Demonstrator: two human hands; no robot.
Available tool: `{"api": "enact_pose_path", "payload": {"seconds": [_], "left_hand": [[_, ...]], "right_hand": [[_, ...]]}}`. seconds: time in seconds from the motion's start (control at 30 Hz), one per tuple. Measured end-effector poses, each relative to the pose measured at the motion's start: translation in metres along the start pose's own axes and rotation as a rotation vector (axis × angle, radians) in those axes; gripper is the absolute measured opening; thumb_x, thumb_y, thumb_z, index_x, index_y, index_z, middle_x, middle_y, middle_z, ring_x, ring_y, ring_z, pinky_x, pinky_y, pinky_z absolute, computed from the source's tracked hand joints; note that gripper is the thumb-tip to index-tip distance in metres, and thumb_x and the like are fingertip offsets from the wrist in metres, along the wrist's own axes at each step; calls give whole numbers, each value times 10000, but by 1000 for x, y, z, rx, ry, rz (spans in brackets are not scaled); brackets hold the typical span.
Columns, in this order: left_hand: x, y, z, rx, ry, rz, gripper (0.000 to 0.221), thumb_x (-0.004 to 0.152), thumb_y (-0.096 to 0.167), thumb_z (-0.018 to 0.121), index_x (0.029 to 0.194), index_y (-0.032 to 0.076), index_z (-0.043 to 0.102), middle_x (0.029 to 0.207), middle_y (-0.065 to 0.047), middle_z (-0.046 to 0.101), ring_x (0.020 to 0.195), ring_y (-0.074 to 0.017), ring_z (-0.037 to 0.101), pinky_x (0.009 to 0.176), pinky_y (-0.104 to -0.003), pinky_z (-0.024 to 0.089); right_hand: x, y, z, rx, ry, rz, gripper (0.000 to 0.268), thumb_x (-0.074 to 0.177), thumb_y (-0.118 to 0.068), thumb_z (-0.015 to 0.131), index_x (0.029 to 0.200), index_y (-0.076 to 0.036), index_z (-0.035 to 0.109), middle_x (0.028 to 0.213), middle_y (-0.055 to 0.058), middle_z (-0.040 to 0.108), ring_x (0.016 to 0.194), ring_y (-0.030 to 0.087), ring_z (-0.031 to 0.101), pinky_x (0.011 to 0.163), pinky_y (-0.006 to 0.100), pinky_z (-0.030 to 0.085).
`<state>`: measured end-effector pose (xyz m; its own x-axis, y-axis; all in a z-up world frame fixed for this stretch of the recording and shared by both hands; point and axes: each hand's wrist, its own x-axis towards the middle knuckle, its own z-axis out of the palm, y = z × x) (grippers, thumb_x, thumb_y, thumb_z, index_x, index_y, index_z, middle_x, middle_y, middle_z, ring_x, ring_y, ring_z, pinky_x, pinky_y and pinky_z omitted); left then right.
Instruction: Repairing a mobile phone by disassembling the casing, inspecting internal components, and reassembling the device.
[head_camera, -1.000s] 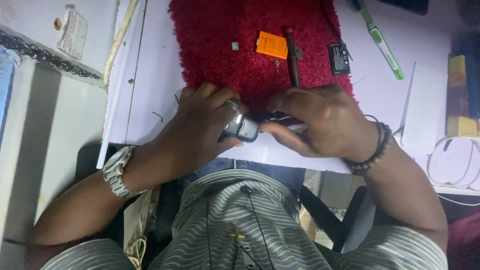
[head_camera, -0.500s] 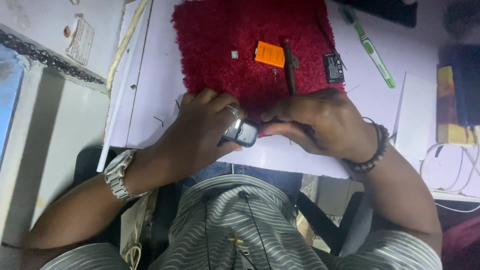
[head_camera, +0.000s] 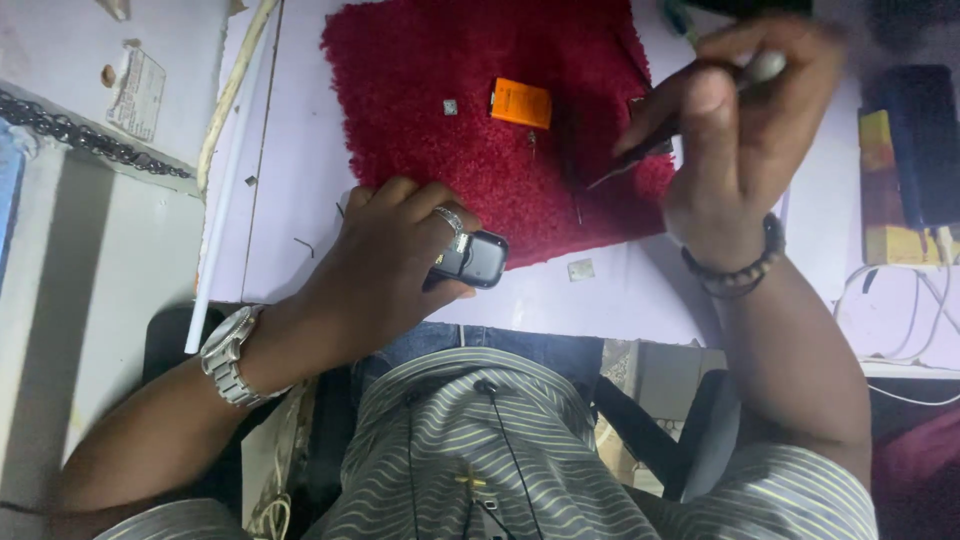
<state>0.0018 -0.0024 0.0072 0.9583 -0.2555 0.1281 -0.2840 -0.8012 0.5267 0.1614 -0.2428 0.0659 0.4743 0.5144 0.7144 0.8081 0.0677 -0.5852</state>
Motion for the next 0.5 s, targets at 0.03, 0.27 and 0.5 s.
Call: {"api": "enact_pose_path", "payload": {"seconds": [0.03,0.27,0.5], "left_hand": [[0,1,0,1,-3,4,581,786,392,884,1278,147,696,1236,-19,663,1082,-313,553,883,-531,385],[0,25,-22,-223,-3,-362,659,772,487,893,1286,158,643,1257,-102,652,1126,-331,631,904,-497,467],[-2,30,-22,-680,179,-641,721,661,403,963,1183,175,521,1107,-9,632,934,-144,612,744,-311,492]], "right_hand": [[0,7,-5,-3,4,1,263,1251,-260,407,1276,-14,318,807,242,486,578,345,656,478,350,477],[6,53,-27,-584,-207,58,80,1114,103,637,1104,40,685,1050,164,691,977,326,595,864,467,440],[6,40,-5,-595,-507,115,267,1085,-248,861,1273,-61,833,1133,133,785,861,266,706,723,398,532]]}}
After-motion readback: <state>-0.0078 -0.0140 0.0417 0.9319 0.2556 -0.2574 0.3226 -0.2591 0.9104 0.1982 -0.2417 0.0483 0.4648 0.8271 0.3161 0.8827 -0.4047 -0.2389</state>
